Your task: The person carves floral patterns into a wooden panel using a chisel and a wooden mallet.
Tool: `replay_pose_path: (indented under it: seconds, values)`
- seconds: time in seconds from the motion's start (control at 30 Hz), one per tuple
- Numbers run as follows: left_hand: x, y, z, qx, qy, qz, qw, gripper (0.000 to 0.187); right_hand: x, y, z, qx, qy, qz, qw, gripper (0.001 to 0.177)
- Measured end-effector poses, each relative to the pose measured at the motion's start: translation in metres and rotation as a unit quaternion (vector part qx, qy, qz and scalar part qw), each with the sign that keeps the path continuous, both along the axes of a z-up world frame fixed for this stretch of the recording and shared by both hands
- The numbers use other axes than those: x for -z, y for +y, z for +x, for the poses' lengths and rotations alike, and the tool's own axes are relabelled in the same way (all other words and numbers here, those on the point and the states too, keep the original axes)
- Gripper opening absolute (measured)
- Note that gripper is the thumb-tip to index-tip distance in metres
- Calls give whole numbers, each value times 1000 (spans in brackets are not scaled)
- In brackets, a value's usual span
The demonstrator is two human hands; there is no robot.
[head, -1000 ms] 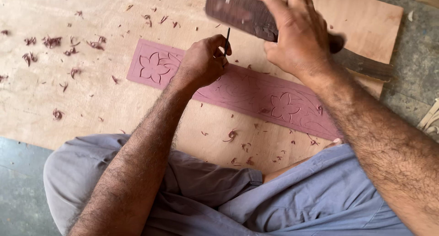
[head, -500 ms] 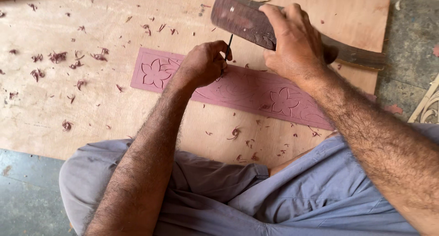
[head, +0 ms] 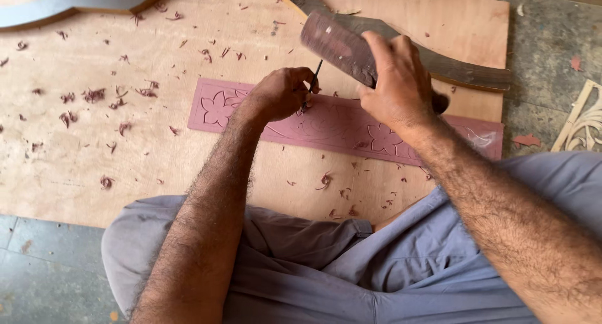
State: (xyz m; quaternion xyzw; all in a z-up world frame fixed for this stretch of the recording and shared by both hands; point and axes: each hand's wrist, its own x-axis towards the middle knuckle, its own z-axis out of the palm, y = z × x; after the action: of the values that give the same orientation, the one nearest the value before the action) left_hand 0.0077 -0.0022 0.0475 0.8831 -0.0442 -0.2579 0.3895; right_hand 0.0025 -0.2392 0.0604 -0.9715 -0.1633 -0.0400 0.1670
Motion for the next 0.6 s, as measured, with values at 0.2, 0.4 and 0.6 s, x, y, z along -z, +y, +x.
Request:
replay_pose_path:
  seconds: [0.2, 0.4, 0.6]
  values:
    - [-4, 1, 2, 49, 1, 21, 999, 15, -9, 1, -21, 37, 14, -6, 999, 94]
    - [-1, 3, 4, 82, -4, 16, 996, 15, -11, 12, -40, 159, 64, 129, 977, 86]
    - [-4, 0, 5, 109, -18, 57, 992, 18, 5, 12, -53, 199, 41, 207, 957, 93]
